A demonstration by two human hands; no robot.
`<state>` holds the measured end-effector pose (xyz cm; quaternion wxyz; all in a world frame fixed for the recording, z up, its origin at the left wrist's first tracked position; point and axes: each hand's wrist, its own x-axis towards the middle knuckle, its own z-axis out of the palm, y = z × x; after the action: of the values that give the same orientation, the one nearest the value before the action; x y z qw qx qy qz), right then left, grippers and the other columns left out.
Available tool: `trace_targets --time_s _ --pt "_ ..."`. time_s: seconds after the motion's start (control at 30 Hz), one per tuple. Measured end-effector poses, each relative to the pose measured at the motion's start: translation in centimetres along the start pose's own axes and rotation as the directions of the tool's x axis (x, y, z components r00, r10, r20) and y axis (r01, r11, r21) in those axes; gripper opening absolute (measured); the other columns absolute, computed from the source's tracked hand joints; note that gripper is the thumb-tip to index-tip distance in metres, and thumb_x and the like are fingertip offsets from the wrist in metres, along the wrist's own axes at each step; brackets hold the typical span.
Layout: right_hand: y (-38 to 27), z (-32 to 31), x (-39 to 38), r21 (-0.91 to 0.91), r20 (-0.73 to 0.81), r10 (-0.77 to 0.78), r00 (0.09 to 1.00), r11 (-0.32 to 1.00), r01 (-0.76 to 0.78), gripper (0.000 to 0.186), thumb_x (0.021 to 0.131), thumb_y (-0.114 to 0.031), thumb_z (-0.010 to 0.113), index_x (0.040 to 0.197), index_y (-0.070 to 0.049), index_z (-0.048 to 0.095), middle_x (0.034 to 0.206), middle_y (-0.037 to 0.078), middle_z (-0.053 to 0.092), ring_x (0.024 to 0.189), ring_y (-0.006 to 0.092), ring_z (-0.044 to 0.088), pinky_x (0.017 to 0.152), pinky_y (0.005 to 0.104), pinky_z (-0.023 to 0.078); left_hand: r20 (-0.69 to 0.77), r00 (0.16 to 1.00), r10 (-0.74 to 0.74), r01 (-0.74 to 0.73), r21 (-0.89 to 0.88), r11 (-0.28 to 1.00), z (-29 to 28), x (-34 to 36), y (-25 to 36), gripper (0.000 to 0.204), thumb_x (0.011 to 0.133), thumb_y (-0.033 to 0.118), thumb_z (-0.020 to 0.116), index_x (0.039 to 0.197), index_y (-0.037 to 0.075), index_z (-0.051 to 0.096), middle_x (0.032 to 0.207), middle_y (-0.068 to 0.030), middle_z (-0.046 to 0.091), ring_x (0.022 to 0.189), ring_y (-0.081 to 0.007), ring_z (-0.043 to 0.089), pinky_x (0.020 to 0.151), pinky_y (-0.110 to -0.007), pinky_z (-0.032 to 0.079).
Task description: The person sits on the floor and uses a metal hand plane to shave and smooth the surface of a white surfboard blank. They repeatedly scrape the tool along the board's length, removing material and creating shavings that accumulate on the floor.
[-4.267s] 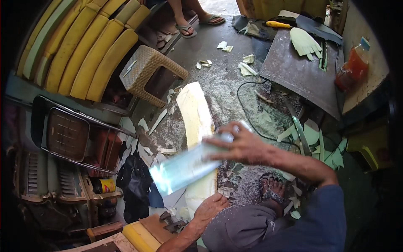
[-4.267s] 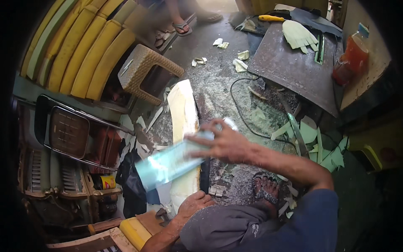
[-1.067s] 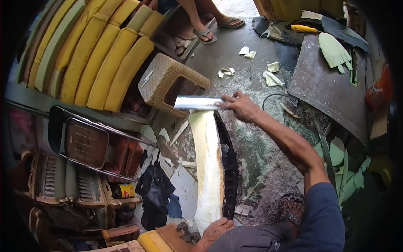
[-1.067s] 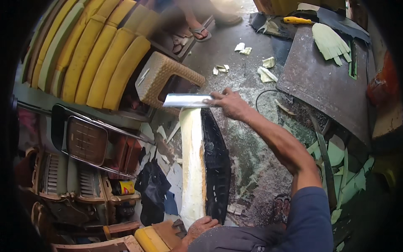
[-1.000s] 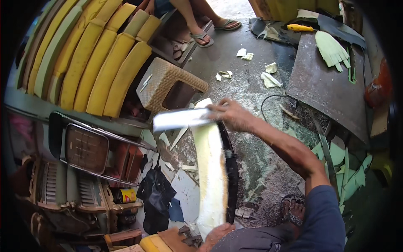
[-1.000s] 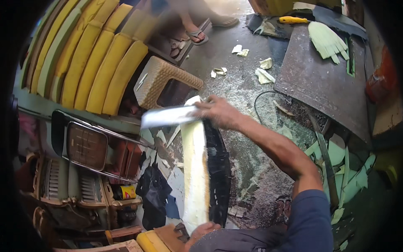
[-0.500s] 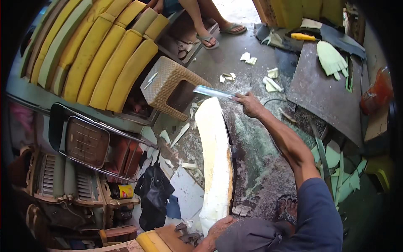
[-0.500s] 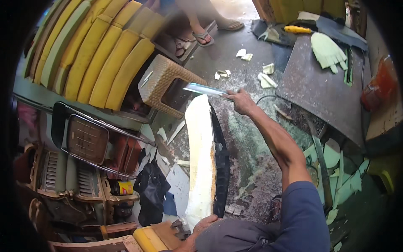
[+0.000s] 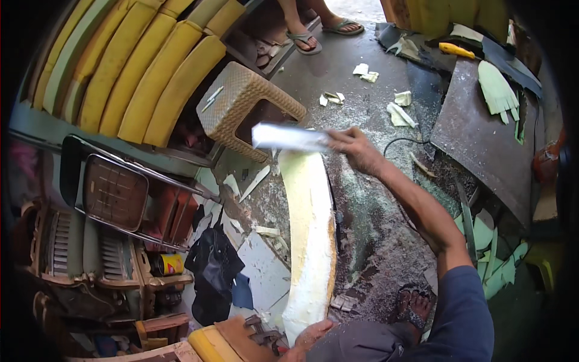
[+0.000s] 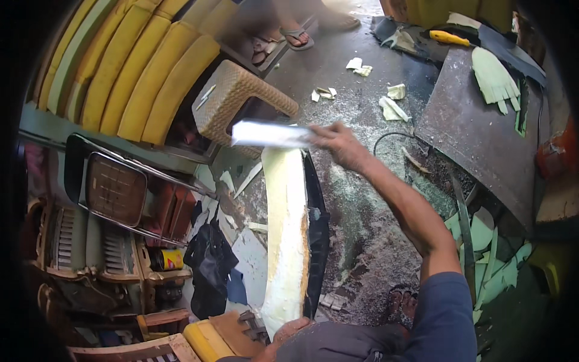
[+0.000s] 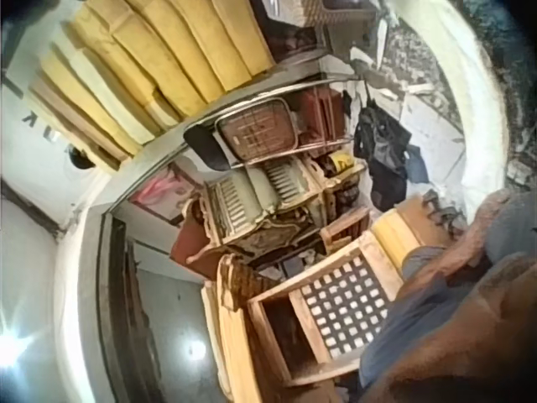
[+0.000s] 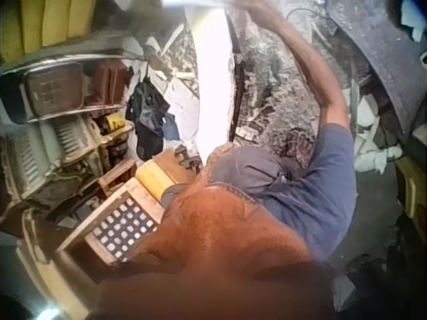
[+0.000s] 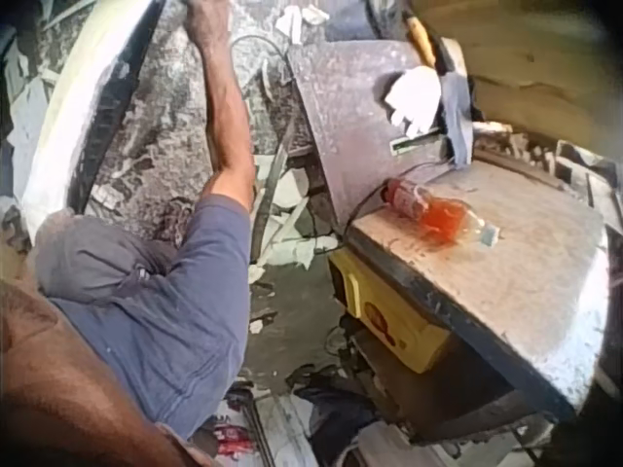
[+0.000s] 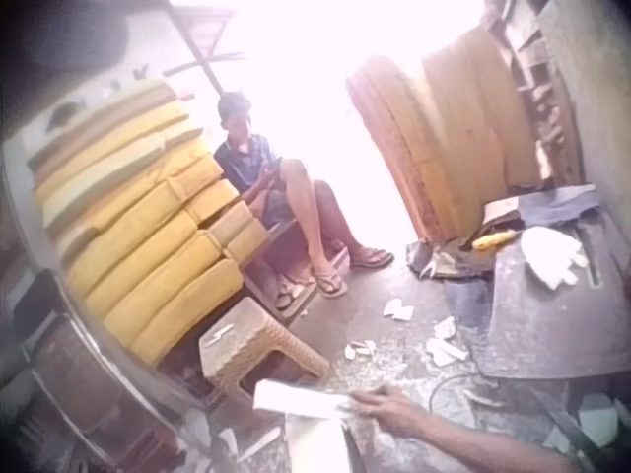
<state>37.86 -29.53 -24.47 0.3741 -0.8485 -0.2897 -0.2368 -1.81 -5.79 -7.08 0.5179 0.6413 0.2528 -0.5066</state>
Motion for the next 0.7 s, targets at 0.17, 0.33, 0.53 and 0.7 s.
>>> trace_targets --time_s 0.17,0.33,0.53,0.7 --pt "-4.6 -1.5 2.8 0.091 -0.105 -0.011 0.994 0.996 0.021 0.061 0.093 0.000 0.059 0.142 -0.036 0.062 0.152 0.000 0.057 0.097 0.0274 0.057 0.086 0.0376 0.054 0.022 0.945 0.327 -0.321 -0.145 0.936 -1.5 1.2 -5.6 0.029 0.103 0.021 0.057 0.122 0.001 0.066 0.124 -0.0082 0.069 0.114 -0.0243 0.064 0.098 -0.037 0.050" --pt "-0.4 -2.6 2.9 -0.049 0.205 0.226 0.952 0.974 -0.221 0.061 0.090 0.005 0.060 0.141 -0.027 0.065 0.153 0.000 0.055 0.101 0.0292 0.056 0.098 0.0370 0.052 -0.096 0.994 -0.052 0.071 0.207 0.976 0.4 0.1 0.8 0.032 0.102 0.023 0.058 0.125 0.002 0.065 0.120 -0.0088 0.068 0.112 -0.0232 0.064 0.096 -0.035 0.050" --pt "-3.4 0.4 0.8 0.113 -0.006 0.079 0.997 0.991 -0.078 0.061 0.086 0.009 0.057 0.137 -0.022 0.067 0.152 0.002 0.057 0.105 0.0316 0.055 0.096 0.0370 0.052 -0.007 1.000 0.014 -0.014 0.102 0.995 -0.7 0.7 -1.1 0.032 0.105 0.029 0.052 0.115 0.001 0.063 0.118 -0.0125 0.067 0.111 -0.0254 0.064 0.096 -0.039 0.049" --pt "-1.8 -1.4 1.0 0.057 -0.014 0.257 0.966 0.965 -0.256 0.066 0.083 0.013 0.056 0.137 -0.024 0.067 0.151 0.003 0.057 0.110 0.0330 0.055 0.100 0.0430 0.053 0.132 0.949 0.287 -0.262 -0.179 0.948 -3.8 3.7 -7.8 0.037 0.107 0.034 0.047 0.107 0.000 0.061 0.116 -0.0156 0.066 0.110 -0.0272 0.063 0.095 -0.042 0.049"
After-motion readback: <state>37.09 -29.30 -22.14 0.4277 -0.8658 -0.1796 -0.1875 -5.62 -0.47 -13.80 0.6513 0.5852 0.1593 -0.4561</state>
